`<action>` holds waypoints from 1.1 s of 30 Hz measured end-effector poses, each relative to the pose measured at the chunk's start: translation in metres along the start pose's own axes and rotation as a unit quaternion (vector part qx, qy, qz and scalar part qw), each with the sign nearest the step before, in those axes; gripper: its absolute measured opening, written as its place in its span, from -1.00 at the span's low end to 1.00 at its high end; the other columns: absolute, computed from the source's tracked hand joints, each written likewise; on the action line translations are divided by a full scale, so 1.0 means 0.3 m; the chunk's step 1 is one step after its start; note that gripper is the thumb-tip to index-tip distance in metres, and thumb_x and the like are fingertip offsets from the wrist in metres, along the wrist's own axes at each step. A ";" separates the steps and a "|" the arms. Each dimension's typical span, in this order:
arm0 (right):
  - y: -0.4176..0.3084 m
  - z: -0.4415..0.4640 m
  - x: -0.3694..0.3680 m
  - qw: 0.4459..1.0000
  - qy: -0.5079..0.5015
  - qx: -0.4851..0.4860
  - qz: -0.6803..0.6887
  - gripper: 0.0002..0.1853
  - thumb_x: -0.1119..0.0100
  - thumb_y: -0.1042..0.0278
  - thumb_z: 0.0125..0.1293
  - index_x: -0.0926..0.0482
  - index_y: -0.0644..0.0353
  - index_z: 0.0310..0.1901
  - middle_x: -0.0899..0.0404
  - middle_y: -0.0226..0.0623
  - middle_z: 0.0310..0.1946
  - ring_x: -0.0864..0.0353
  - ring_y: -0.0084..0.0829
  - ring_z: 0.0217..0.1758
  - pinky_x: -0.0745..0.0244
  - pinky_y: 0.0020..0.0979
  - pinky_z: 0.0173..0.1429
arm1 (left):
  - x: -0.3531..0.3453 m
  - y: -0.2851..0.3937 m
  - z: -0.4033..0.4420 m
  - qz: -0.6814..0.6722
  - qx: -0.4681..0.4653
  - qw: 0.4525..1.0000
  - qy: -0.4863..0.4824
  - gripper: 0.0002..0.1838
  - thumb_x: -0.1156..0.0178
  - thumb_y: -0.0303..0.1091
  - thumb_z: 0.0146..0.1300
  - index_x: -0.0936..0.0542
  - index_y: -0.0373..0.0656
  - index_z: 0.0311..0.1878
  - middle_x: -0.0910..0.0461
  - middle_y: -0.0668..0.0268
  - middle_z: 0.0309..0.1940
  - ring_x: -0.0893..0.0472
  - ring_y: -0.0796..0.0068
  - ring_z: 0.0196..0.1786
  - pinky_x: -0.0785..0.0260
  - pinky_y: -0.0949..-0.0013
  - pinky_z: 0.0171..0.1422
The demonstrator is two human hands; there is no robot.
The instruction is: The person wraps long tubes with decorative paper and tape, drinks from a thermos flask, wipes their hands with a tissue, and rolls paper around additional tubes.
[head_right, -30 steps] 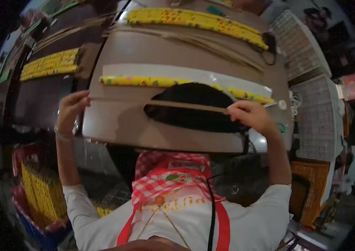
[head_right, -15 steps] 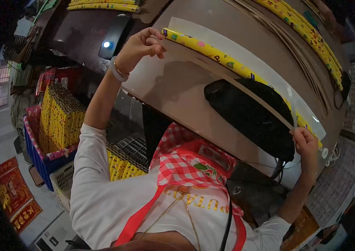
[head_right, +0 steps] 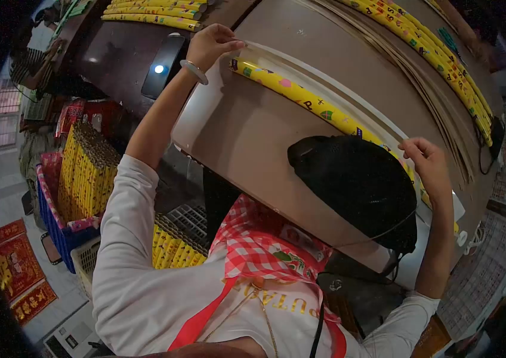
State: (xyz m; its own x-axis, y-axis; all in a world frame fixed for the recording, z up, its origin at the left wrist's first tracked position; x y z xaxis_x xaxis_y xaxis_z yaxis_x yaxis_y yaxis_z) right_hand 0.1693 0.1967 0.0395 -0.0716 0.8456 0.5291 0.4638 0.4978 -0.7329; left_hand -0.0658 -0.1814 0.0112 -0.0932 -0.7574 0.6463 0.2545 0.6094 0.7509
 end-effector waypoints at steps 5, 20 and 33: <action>0.019 0.016 -0.012 0.999 -0.035 -0.033 0.020 -0.75 -0.04 0.19 0.25 -0.57 0.21 -0.32 -0.50 -0.56 -0.47 -0.20 -0.80 -0.58 -0.07 -0.69 -0.51 | -0.032 -0.125 0.010 -0.133 0.048 0.990 0.009 -0.51 -0.46 -0.16 -0.22 -0.53 -0.25 -0.26 -0.63 0.30 -0.44 -0.59 0.60 -0.33 -0.43 0.53 -0.20; 0.054 0.045 -0.025 0.997 -0.047 0.046 0.042 -0.73 -0.03 0.22 0.27 -0.53 0.31 -0.26 -0.53 -0.42 -0.37 -0.44 -0.63 -0.24 -0.33 -0.57 -0.07 | -0.030 -0.100 -0.031 -0.202 0.077 0.976 0.025 -0.56 -0.43 -0.36 -0.14 -0.50 -0.34 -0.19 -0.64 0.25 -0.42 -0.61 0.60 -0.33 -0.44 0.61 -0.24; 0.058 0.030 -0.028 0.998 -0.043 0.020 0.048 -0.73 -0.05 0.23 0.27 -0.53 0.33 -0.26 -0.53 -0.40 -0.38 -0.45 -0.61 -0.24 -0.33 -0.56 -0.06 | -0.052 -0.091 -0.008 -0.163 0.100 0.982 0.000 -0.58 -0.41 -0.36 -0.13 -0.52 -0.33 -0.19 -0.64 0.27 -0.45 -0.63 0.59 -0.35 -0.45 0.61 -0.23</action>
Point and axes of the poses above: each hand's wrist, its own z-axis towards the middle knuckle, its own x-axis out of the back of the hand, y = z × x, the point moved 8 cm from there along z, towards the middle knuckle
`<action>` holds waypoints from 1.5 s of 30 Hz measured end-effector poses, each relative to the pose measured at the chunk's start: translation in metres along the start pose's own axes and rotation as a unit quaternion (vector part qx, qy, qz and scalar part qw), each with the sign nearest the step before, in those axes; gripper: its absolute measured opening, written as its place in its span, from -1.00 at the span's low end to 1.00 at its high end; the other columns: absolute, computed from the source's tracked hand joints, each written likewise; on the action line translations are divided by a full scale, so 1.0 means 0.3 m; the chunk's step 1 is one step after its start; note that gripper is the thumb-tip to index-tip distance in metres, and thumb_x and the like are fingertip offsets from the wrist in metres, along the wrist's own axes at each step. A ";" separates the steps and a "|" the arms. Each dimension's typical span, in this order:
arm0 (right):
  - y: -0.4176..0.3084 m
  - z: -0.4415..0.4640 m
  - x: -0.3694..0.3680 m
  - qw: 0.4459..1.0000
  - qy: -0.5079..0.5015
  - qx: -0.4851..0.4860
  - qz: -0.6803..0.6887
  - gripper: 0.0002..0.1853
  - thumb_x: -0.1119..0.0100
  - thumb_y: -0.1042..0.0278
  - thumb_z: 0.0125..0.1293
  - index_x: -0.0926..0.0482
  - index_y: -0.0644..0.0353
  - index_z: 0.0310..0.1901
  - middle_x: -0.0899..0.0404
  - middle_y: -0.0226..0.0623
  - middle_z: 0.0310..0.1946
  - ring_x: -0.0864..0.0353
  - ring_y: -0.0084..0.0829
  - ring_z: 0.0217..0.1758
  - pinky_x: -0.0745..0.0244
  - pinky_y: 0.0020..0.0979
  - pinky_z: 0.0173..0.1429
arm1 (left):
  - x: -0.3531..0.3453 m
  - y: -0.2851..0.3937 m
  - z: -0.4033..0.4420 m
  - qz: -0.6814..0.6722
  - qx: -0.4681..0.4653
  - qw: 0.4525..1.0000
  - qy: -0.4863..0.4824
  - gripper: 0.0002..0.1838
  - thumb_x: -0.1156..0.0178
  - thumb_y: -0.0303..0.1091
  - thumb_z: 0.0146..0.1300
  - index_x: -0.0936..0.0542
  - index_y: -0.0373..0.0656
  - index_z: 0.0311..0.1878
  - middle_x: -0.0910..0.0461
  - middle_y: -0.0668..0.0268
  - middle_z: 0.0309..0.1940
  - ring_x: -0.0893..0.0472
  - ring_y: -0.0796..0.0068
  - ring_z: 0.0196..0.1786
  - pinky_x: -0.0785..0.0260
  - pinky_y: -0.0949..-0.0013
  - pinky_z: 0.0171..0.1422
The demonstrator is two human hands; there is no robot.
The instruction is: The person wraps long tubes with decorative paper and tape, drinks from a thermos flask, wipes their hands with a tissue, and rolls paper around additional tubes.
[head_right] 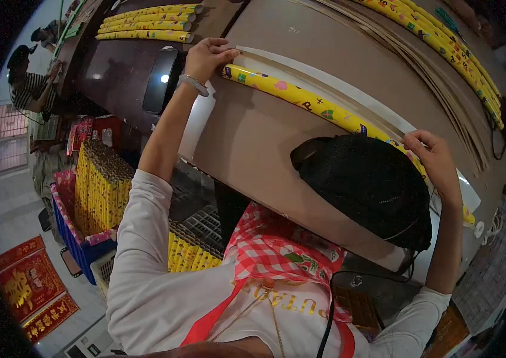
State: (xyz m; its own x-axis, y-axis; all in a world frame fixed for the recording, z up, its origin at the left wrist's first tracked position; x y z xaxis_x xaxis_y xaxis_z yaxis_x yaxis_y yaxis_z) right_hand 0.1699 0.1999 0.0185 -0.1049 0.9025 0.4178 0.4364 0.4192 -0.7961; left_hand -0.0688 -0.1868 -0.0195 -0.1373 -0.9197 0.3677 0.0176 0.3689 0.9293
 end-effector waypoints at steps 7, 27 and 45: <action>0.023 0.012 0.000 1.000 -0.014 0.010 0.004 -0.73 -0.05 0.23 0.27 -0.52 0.33 -0.26 -0.52 -0.41 -0.38 -0.44 -0.63 -0.26 -0.33 -0.58 -0.08 | -0.010 -0.016 0.023 0.015 -0.011 0.999 -0.025 -0.51 -0.44 -0.30 -0.16 -0.50 -0.35 -0.16 -0.64 0.25 -0.43 -0.62 0.57 -0.34 -0.44 0.60 -0.23; 0.019 0.015 0.053 0.992 0.042 0.020 -0.120 -0.69 -0.05 0.17 0.25 -0.57 0.31 -0.29 -0.52 -0.45 -0.46 -0.40 -0.66 -0.34 -0.31 -0.58 -0.21 | -0.031 -0.001 0.024 0.128 -0.007 0.992 0.012 -0.48 -0.42 -0.28 -0.13 -0.46 -0.38 -0.15 -0.59 0.23 -0.38 -0.58 0.56 -0.33 -0.45 0.55 -0.23; 0.081 0.080 0.070 0.948 0.097 -0.092 -0.289 -0.62 -0.08 0.00 0.14 -0.59 0.22 -0.44 -0.48 -0.29 -0.66 -0.43 -0.44 -0.55 -0.31 -0.41 -0.39 | -0.045 0.025 0.037 0.165 -0.009 0.986 -0.030 -0.46 -0.40 -0.33 -0.12 -0.42 -0.40 -0.10 -0.59 0.16 -0.34 -0.60 0.51 -0.35 -0.48 0.54 -0.26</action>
Point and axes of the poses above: each hand's wrist, its own z-axis towards the middle knuckle, its own x-axis out of the back of the hand, y = z × x, the point moved 8 cm from there along z, towards the middle knuckle
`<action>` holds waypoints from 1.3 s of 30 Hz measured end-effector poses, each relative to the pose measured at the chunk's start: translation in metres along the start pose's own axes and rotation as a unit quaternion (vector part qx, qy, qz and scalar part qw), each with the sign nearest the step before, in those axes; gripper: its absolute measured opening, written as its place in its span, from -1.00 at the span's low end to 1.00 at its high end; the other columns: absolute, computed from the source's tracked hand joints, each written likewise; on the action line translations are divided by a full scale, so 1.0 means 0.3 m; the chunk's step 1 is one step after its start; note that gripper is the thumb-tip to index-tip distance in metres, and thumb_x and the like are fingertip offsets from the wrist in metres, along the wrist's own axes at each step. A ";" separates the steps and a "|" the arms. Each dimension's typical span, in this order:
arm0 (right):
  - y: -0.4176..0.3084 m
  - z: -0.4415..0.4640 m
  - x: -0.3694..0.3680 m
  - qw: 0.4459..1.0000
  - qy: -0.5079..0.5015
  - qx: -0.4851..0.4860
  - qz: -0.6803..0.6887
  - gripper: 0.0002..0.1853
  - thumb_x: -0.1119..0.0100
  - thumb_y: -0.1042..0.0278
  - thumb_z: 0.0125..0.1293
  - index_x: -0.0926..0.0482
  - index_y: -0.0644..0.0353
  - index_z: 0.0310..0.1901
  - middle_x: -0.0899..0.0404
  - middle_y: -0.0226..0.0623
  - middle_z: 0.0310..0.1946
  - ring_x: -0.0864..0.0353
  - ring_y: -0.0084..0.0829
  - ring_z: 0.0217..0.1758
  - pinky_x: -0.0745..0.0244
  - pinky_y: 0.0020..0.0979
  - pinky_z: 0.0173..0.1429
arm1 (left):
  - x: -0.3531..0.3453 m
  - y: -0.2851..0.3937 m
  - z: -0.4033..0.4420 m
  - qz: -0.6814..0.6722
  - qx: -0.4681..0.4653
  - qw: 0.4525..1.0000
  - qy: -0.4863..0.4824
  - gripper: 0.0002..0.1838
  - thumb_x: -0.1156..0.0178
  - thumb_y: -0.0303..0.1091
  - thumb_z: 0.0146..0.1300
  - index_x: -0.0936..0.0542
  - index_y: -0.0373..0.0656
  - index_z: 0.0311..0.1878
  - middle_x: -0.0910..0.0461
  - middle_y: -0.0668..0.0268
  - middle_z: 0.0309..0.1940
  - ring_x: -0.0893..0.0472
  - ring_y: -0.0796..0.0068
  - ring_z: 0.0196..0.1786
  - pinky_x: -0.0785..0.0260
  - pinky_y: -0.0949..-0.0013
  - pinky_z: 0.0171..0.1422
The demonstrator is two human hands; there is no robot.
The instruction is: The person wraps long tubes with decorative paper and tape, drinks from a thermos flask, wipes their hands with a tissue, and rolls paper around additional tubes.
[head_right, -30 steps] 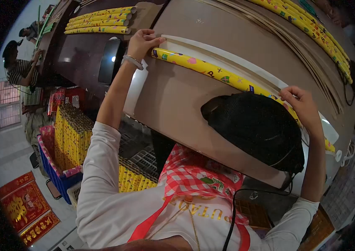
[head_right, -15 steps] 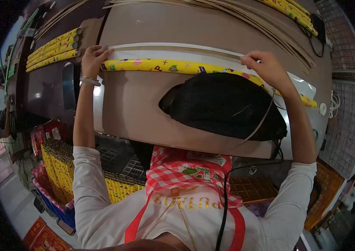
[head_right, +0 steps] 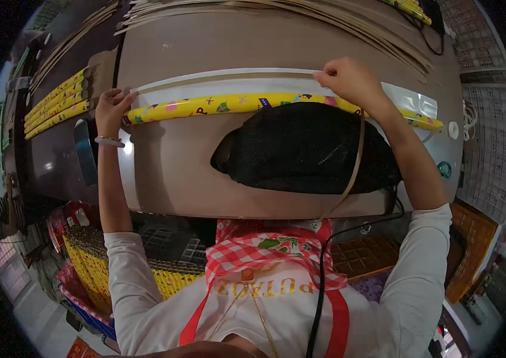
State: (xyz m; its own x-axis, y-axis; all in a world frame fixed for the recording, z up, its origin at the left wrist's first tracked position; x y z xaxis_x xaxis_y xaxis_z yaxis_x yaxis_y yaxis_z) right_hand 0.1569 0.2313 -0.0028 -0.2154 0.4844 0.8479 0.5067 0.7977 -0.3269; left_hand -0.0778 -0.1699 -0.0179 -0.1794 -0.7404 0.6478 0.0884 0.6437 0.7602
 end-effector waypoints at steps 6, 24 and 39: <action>-0.003 -0.006 0.003 1.000 0.005 -0.021 -0.022 -0.66 -0.07 0.01 0.12 -0.62 0.14 -0.41 -0.57 -0.27 -0.56 -0.53 -0.33 -0.46 -0.40 -0.32 -0.31 | -0.008 -0.039 0.015 -0.031 0.015 0.999 -0.014 -0.47 -0.40 -0.28 -0.12 -0.44 -0.37 -0.11 -0.60 0.18 -0.34 -0.60 0.52 -0.34 -0.46 0.53 -0.25; -0.005 0.012 -0.001 0.999 0.018 0.002 -0.028 -0.70 -0.06 0.05 0.08 -0.63 0.10 -0.43 -0.57 -0.25 -0.54 -0.55 -0.27 -0.44 -0.44 -0.29 -0.26 | 0.003 -0.026 0.013 0.007 -0.008 1.000 0.006 -0.48 -0.40 -0.27 -0.13 -0.46 -0.38 -0.12 -0.59 0.21 -0.36 -0.58 0.54 -0.33 -0.43 0.55 -0.22; 0.001 0.014 0.001 0.998 0.036 -0.023 -0.055 -0.73 -0.07 0.09 0.01 -0.63 0.07 -0.42 -0.59 -0.23 -0.49 -0.57 -0.21 -0.35 -0.45 -0.26 -0.18 | -0.007 -0.018 0.007 -0.039 0.030 0.999 -0.008 -0.44 -0.42 -0.32 -0.13 -0.42 -0.39 -0.08 -0.58 0.18 -0.32 -0.58 0.52 -0.32 -0.46 0.55 -0.23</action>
Point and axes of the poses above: each hand's wrist, its own z-axis towards the middle knuckle, its own x-axis out of the back of the hand, y = z × x, the point moved 8 cm from there along z, towards the middle knuckle
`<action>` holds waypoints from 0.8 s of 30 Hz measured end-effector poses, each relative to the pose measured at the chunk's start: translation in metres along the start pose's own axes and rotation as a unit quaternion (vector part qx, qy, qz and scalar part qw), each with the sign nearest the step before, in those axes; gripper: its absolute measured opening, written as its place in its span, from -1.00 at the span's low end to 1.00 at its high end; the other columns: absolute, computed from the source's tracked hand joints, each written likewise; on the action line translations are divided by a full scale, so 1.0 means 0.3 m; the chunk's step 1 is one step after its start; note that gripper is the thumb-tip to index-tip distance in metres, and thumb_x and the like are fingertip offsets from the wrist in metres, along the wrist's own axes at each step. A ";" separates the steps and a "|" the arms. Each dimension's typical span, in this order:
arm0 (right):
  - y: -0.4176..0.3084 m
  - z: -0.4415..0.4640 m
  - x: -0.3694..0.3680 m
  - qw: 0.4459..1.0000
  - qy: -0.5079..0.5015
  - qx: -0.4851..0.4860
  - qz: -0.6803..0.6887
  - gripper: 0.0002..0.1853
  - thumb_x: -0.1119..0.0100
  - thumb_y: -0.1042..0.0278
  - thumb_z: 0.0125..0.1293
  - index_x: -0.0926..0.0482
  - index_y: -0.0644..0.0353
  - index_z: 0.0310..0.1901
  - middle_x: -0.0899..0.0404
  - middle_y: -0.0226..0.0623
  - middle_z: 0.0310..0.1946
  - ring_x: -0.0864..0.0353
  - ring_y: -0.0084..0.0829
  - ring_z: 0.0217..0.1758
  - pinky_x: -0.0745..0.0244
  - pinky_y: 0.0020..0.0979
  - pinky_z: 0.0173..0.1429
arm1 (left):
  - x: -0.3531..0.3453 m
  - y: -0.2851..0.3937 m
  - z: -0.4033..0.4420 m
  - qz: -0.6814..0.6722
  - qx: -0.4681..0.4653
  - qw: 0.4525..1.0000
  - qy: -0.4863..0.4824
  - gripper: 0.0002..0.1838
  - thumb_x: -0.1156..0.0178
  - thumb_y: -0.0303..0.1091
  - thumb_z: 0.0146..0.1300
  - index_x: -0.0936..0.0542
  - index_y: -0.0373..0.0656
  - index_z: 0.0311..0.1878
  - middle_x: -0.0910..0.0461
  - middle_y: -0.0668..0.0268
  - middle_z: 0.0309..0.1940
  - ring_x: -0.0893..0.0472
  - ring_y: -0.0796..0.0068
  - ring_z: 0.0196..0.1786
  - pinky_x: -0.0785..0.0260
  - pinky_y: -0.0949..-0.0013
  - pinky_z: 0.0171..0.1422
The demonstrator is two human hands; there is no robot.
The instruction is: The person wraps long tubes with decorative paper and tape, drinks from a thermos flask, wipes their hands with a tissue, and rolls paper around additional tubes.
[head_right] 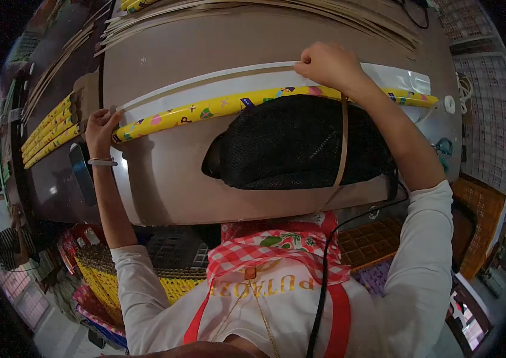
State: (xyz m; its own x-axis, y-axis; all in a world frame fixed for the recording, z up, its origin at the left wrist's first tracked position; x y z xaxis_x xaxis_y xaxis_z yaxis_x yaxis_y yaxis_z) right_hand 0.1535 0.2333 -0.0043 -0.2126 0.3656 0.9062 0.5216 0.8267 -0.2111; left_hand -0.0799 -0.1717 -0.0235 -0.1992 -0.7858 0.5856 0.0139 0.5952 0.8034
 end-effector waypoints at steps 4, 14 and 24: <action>-0.007 0.002 0.000 1.000 0.021 0.010 -0.012 -0.75 -0.07 0.12 0.00 -0.64 0.08 -0.42 -0.59 -0.23 -0.47 -0.57 -0.21 -0.34 -0.46 -0.25 -0.18 | 0.002 -0.017 0.011 0.008 0.000 1.000 0.003 -0.43 -0.42 -0.30 -0.13 -0.42 -0.38 -0.08 -0.58 0.19 -0.31 -0.57 0.52 -0.30 -0.46 0.53 -0.22; -0.003 0.013 -0.010 0.999 -0.020 -0.008 -0.033 -0.71 -0.10 0.05 0.00 -0.64 0.09 -0.43 -0.59 -0.21 -0.47 -0.57 -0.22 -0.33 -0.45 -0.23 -0.17 | 0.000 -0.002 0.010 0.019 -0.040 0.999 -0.003 -0.44 -0.40 -0.29 -0.12 -0.42 -0.40 -0.09 -0.57 0.20 -0.37 -0.57 0.52 -0.37 -0.45 0.55 -0.25; -0.089 -0.046 0.051 0.979 0.114 0.044 -0.164 -0.66 -0.13 0.01 0.04 -0.55 0.16 -0.40 -0.57 -0.17 -0.44 -0.57 -0.14 -0.34 -0.45 -0.19 -0.28 | 0.014 0.000 -0.004 0.036 -0.011 0.999 0.038 -0.33 -0.46 -0.28 -0.23 -0.37 -0.35 -0.05 -0.55 0.26 -0.39 -0.55 0.50 -0.35 -0.43 0.48 -0.22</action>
State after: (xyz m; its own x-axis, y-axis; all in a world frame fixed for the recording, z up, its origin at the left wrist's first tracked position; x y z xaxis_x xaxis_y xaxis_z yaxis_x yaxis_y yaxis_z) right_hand 0.1476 0.2109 0.0203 -0.1612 -0.0236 0.9866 0.3806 0.9209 0.0842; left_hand -0.0794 -0.1750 -0.0208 -0.1226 -0.7522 0.6474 0.0471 0.6472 0.7609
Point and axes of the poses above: each hand's wrist, its own z-axis towards the middle knuckle, its own x-axis out of the back of the hand, y = z × x, the point moved 8 cm from there along z, towards the middle knuckle
